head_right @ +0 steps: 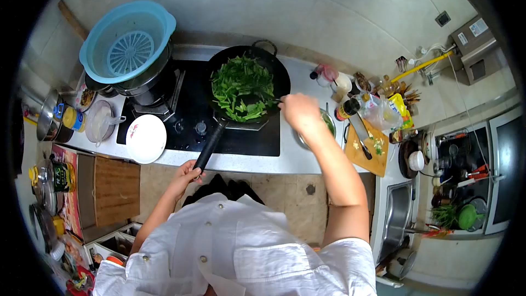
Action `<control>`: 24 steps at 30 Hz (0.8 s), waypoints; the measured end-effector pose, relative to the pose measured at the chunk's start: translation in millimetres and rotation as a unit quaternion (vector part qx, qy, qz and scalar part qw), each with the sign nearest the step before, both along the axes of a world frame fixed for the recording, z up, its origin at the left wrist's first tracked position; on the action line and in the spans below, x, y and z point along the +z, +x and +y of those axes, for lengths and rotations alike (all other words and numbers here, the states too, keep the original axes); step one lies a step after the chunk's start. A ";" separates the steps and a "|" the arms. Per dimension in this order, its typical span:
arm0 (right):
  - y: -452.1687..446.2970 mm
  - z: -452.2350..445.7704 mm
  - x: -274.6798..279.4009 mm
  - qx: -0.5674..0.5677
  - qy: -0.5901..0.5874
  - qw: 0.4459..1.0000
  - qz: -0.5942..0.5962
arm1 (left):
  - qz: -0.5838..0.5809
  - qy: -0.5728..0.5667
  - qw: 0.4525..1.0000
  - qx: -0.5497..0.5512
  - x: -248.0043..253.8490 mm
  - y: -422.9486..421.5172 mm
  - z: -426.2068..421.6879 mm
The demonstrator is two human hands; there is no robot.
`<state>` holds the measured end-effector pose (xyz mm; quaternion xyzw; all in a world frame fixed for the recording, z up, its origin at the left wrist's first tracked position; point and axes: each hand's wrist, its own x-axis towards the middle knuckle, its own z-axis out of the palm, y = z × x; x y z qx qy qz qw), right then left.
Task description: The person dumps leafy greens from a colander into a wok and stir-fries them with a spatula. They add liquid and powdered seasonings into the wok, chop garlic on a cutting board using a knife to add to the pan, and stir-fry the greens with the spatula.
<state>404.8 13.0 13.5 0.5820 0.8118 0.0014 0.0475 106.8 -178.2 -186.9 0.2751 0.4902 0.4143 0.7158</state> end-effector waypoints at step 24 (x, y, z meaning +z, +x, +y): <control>18.7 30.8 66.4 0.287 0.097 0.923 -0.237 | -0.008 0.017 1.000 0.006 -3.6 1.5 -1.3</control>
